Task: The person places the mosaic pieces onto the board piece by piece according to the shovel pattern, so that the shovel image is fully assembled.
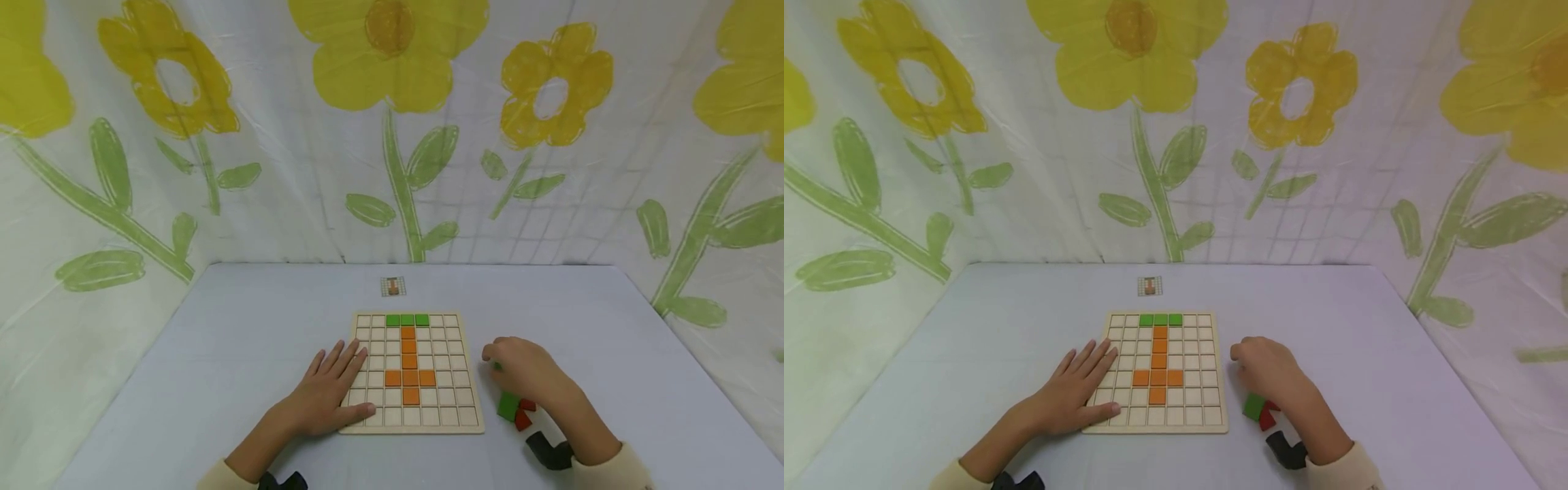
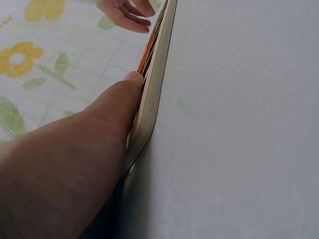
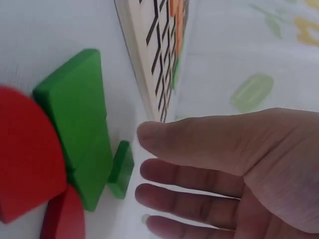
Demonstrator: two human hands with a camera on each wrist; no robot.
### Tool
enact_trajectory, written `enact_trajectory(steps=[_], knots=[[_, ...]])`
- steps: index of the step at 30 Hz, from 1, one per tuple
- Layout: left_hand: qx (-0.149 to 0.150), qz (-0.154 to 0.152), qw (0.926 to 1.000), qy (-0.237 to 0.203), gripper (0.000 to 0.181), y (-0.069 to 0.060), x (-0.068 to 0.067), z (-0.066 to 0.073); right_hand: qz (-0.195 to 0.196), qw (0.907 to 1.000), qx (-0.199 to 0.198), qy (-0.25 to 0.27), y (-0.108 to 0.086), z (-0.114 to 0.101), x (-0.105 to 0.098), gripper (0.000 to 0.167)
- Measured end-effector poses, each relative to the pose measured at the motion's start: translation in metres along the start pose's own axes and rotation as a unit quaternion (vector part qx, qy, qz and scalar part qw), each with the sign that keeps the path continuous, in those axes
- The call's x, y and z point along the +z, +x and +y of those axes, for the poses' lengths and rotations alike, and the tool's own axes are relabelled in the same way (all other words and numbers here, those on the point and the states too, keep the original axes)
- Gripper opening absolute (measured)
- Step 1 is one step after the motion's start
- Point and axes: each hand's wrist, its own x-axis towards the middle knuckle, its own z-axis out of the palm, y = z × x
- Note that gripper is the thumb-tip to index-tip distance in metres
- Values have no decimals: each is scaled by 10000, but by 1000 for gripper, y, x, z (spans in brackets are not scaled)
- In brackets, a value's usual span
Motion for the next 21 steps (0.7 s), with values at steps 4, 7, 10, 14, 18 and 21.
enact_trajectory(steps=[4, 7, 10, 14, 18, 21], knots=[[-2, 43, 10000, 11, 94, 0, 2, -1, -140, 9999, -36, 34, 0, 7, 2, 21], [-4, 7, 10000, -23, 94, 0, 2, -2, -138, 9997, -166, 63, 0, 8, 3, 21], [12, 0, 10000, 3, 94, 0, 2, -2, -118, 9996, -231, 57, -1, 8, 3, 22], [8, 46, 10000, 6, 94, 0, 1, -1, -105, 9995, -293, 28, 0, 9, 2, 22], [-19, -17, 10000, 27, 93, 0, 0, -1, -103, 9995, -293, 27, 0, 9, 2, 23], [-41, -111, 9999, 16, 93, 0, -2, 1, -145, 9996, -238, 94, 0, 9, 3, 23]])
